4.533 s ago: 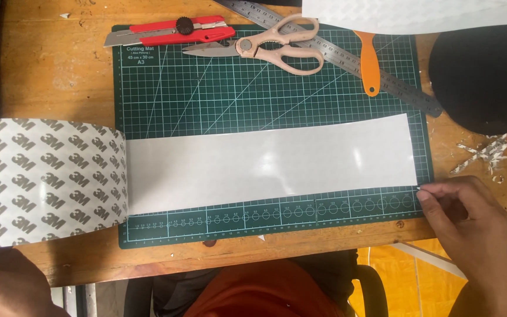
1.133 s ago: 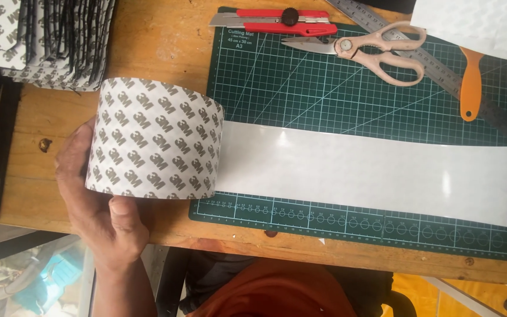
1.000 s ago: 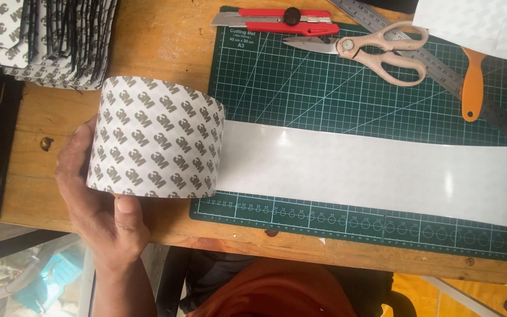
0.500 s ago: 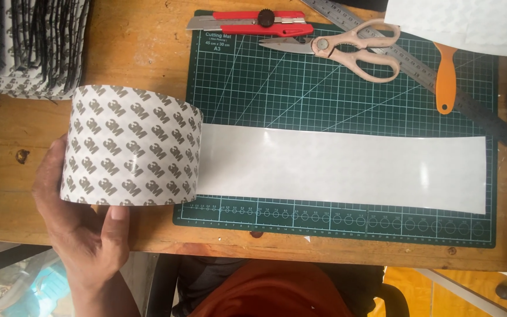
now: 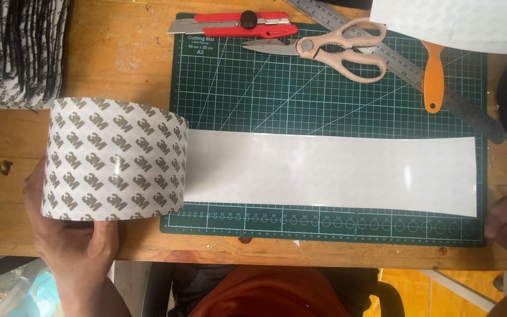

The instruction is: The person places a rectangular piece of double-sided adhesive tape onto a black foam pad and presses it down. They then use a plastic scraper to smooth the tape and remove air bubbles. Finally, the person unrolls a strip of adhesive tape from a roll and lays it flat on the cutting mat.

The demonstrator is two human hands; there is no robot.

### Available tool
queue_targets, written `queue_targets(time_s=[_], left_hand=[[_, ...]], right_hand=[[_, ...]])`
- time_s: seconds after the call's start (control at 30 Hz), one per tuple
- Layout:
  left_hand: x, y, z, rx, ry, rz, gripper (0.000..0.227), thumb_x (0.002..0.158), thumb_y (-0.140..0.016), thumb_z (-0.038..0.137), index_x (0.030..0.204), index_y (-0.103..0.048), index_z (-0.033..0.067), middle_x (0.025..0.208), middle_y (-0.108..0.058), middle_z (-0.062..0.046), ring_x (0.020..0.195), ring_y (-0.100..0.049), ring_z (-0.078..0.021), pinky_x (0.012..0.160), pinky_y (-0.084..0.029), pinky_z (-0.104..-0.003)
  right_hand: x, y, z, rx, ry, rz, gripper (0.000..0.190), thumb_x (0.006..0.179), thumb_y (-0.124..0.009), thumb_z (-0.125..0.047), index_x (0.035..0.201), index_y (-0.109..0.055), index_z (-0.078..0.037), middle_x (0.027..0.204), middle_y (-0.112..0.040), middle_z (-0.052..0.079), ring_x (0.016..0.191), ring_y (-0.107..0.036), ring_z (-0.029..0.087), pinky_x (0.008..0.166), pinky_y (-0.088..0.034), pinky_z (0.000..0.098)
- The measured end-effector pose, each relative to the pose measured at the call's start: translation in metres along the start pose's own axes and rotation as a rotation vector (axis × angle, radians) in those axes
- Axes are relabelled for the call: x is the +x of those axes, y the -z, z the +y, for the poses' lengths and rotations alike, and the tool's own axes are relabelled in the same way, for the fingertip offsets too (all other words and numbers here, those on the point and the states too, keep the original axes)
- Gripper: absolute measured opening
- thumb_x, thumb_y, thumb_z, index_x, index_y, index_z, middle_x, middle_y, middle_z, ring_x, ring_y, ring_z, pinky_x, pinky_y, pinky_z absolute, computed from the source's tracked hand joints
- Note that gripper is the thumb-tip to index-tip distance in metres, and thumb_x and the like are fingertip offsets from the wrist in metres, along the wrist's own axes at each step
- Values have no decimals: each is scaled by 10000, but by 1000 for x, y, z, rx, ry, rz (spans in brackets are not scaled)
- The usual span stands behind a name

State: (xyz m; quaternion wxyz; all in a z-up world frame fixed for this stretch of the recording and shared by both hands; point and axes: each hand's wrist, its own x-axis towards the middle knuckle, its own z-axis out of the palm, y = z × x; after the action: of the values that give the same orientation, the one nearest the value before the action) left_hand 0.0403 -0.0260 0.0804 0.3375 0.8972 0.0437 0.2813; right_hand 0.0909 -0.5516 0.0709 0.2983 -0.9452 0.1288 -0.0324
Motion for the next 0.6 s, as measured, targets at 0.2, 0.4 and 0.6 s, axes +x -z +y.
queue_targets(time_s=[0.2,0.4,0.6], left_hand=[[-2,-3,-1,-102,122,25,669,944,-594,113,1526,-355,-115,1530,-442,-299,1444,-459,-394,1249,-366,-459],[-3,-3,-3,-91,209,26,789,903,-580,323,1536,-380,-103,1517,-480,-270,1370,-510,-342,1144,-414,-415],[4,-1,8,61,325,5,720,827,-629,170,1491,-467,-58,1435,-550,-202,1273,-571,-323,1043,-440,-406]], right_hand=[[5,3,-17,224,-115,-162,251,1276,-417,-160,1290,-553,50,749,-548,220,563,-472,255,455,-305,340],[3,-3,-26,189,-246,-138,236,1284,-442,-167,1236,-539,43,746,-550,246,591,-462,296,494,-316,385],[12,0,10,158,-205,-235,368,1299,-442,-228,1120,-524,83,740,-560,262,535,-471,343,465,-359,420]])
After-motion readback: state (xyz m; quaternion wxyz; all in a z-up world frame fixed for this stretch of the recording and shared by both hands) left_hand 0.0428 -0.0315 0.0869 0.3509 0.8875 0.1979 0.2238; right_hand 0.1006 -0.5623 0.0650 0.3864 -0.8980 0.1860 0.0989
